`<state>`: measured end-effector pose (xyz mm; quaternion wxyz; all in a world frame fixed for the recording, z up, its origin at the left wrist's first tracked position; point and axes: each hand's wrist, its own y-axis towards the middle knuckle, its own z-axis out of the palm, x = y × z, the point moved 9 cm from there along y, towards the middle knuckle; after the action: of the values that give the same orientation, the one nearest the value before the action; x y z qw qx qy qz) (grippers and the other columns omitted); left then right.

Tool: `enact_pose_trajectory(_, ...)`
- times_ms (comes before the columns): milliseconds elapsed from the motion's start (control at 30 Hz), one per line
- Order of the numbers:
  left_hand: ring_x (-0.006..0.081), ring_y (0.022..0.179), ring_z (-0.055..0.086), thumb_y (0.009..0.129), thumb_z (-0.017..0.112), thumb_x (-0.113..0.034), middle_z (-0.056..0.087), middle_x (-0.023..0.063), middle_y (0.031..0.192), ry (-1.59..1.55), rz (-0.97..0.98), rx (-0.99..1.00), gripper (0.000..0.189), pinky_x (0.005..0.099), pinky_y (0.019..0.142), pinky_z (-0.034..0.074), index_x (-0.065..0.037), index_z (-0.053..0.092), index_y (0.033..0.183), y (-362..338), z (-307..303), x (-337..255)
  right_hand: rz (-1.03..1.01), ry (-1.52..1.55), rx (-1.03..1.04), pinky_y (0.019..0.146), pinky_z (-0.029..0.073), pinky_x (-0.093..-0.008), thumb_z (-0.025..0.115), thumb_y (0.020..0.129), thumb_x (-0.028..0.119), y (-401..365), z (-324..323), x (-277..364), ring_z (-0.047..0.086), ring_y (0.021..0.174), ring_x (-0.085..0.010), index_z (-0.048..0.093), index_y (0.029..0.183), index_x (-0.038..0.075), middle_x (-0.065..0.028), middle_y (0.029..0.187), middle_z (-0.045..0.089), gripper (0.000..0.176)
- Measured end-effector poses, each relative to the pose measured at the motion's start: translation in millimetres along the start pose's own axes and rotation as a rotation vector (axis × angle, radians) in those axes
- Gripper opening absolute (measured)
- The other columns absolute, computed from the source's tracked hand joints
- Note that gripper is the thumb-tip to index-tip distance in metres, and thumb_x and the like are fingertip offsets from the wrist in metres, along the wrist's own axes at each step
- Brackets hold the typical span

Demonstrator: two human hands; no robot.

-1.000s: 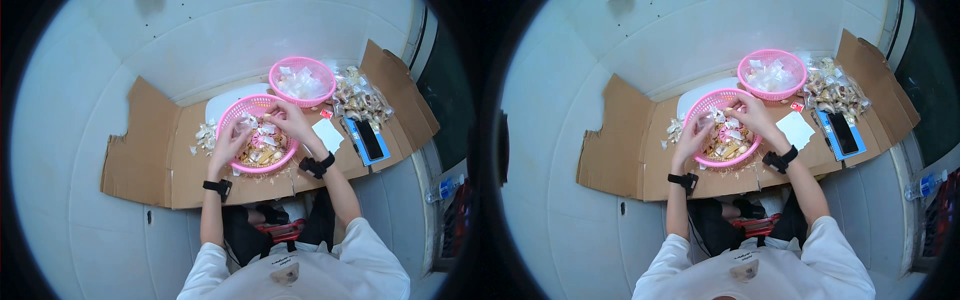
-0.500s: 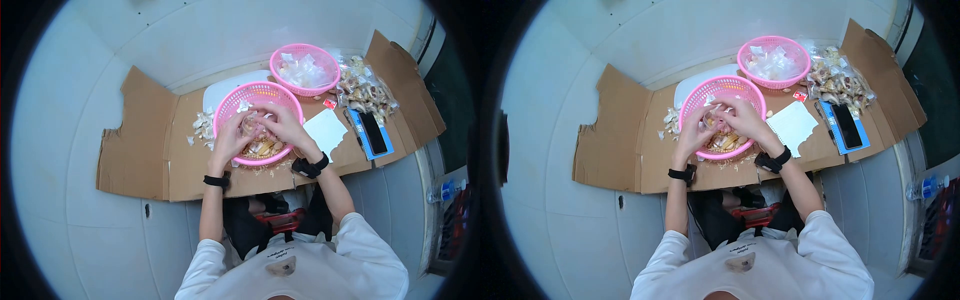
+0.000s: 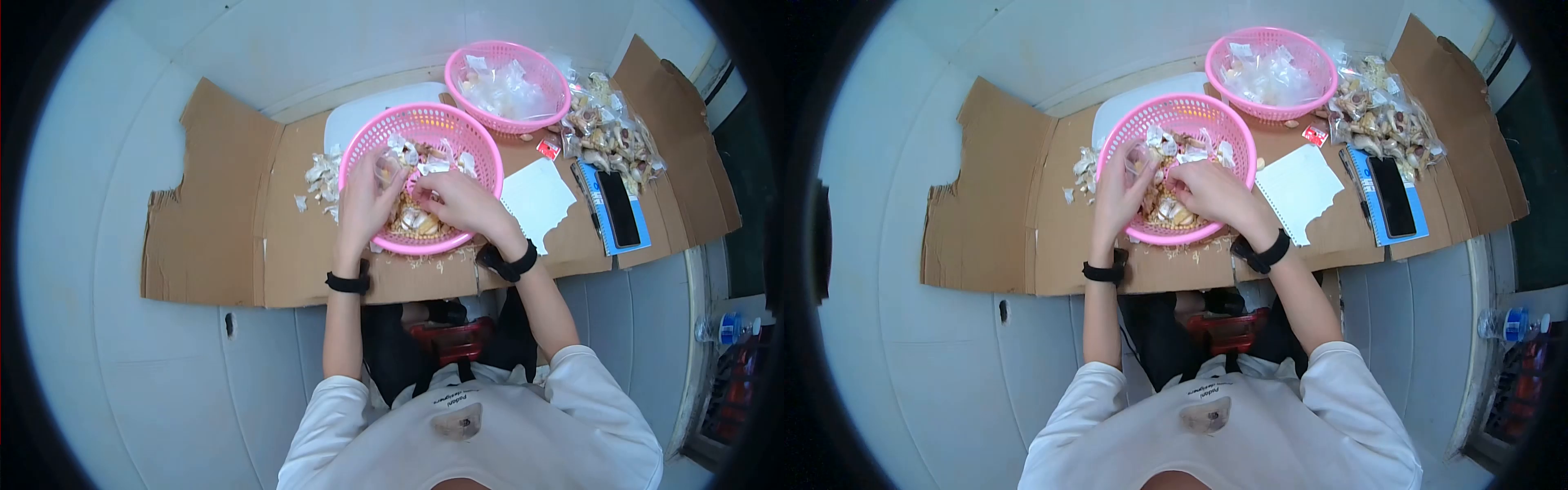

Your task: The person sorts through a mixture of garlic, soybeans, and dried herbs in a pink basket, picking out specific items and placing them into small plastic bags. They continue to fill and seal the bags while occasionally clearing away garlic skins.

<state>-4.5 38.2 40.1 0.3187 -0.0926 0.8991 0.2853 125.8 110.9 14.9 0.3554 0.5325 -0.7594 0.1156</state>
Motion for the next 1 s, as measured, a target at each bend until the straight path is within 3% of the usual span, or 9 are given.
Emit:
enact_pose_trajectory(67, 0.0327, 0.098, 0.069, 0.094, 0.074, -0.038, 0.069, 0.0186, 0.115, 0.011, -0.017, 0.004, 0.059, 0.0413, 0.083, 0.055, -0.001, 0.058, 0.137, -0.9, 1.5, 3.4, 0.063, 0.028, 0.171, 0.087, 0.054, -0.0455, 0.07, 0.09, 0.012, 1.5, 18.9, -5.9, 0.07, 0.099, -0.0356, 0.072, 0.112, 0.001, -0.0181, 0.103, 0.073, 0.025)
enact_pose_trajectory(167, 0.0299, 0.091, 0.069, 0.093, 0.074, -0.04, 0.069, 0.0174, 0.114, 0.021, -0.042, 0.006, 0.06, 0.0403, 0.08, 0.054, -0.002, 0.058, 0.137, -2.7, 1.2, 1.6, -0.041, -0.048, 0.184, 0.09, 0.054, -0.044, 0.071, 0.088, 0.011, -0.6, 25.1, 0.0, 0.068, 0.104, -0.0345, 0.072, 0.116, 0.002, -0.0163, 0.109, 0.071, 0.03)
enact_pose_trajectory(333, 0.0263, 0.082, 0.067, 0.093, 0.075, -0.041, 0.07, 0.0157, 0.112, 0.034, -0.027, 0.007, 0.06, 0.0396, 0.077, 0.053, -0.002, 0.059, 0.136, -1.2, 2.1, 5.0, 0.005, -0.049, 0.317, 0.092, 0.053, -0.0426, 0.076, 0.084, 0.011, 3.9, 33.0, -3.2, 0.068, 0.106, -0.0316, 0.072, 0.117, 0.003, -0.0159, 0.11, 0.069, 0.034)
enact_pose_trajectory(433, 0.0282, 0.084, 0.067, 0.093, 0.075, -0.041, 0.071, 0.0161, 0.113, -0.003, -0.045, 0.023, 0.059, 0.0393, 0.077, 0.053, -0.002, 0.059, 0.135, -1.4, 1.1, 4.1, 0.039, -0.024, 0.342, 0.089, 0.054, -0.0416, 0.078, 0.082, 0.012, 4.6, 39.1, -11.4, 0.069, 0.101, -0.0293, 0.073, 0.108, 0.002, -0.0154, 0.104, 0.07, 0.029)
enact_pose_trajectory(500, 0.0307, 0.094, 0.07, 0.094, 0.074, -0.04, 0.07, 0.0186, 0.117, -0.054, -0.131, 0.05, 0.06, 0.039, 0.082, 0.054, -0.002, 0.057, 0.137, -1.5, 2.8, 8.1, 0.062, -0.036, 0.329, 0.087, 0.054, -0.0409, 0.08, 0.081, 0.013, 6.1, 36.4, -11.3, 0.07, 0.098, -0.028, 0.072, 0.104, 0.002, -0.015, 0.1, 0.071, 0.026)
enact_pose_trajectory(600, 0.0319, 0.109, 0.071, 0.098, 0.07, -0.037, 0.069, 0.021, 0.125, -0.124, -0.066, -0.056, 0.058, 0.0392, 0.09, 0.054, -0.002, 0.052, 0.14, -2.7, 0.3, 9.7, 0.092, 0.013, 0.345, 0.078, 0.054, -0.0412, 0.08, 0.079, 0.015, 4.4, 37.5, -13.0, 0.07, 0.086, -0.0295, 0.071, 0.095, 0.004, -0.0122, 0.087, 0.073, 0.022)
enact_pose_trajectory(700, 0.0291, 0.119, 0.069, 0.104, 0.062, -0.031, 0.069, 0.0217, 0.127, -0.283, -0.114, -0.037, 0.051, 0.0402, 0.098, 0.053, -0.001, 0.047, 0.143, -2.9, 3.7, 14.8, 0.093, 0.016, 0.329, 0.078, 0.054, -0.0426, 0.078, 0.082, 0.017, 4.6, 37.3, -17.3, 0.071, 0.086, -0.031, 0.071, 0.095, 0.004, -0.0139, 0.086, 0.073, 0.019)
enact_pose_trajectory(833, 0.027, 0.119, 0.068, 0.107, 0.055, -0.025, 0.069, 0.0208, 0.127, -0.303, -0.133, -0.012, 0.046, 0.0399, 0.1, 0.052, 0.0, 0.045, 0.144, -1.3, 2.8, 16.7, 0.095, -0.043, 0.269, 0.08, 0.054, -0.0443, 0.073, 0.085, 0.013, 6.3, 34.5, -18.8, 0.071, 0.086, -0.0324, 0.072, 0.095, 0.004, -0.0156, 0.086, 0.073, 0.014)
enact_pose_trajectory(1000, 0.0271, 0.119, 0.068, 0.108, 0.052, -0.024, 0.07, 0.0205, 0.125, -0.265, -0.051, -0.076, 0.047, 0.0398, 0.101, 0.051, 0.0, 0.042, 0.147, -0.4, -2.8, 12.1, 0.07, -0.019, 0.284, 0.082, 0.054, -0.0416, 0.072, 0.084, 0.008, 6.0, 37.6, -17.1, 0.07, 0.088, -0.0305, 0.074, 0.113, 0.006, -0.0141, 0.09, 0.072, 0.029)
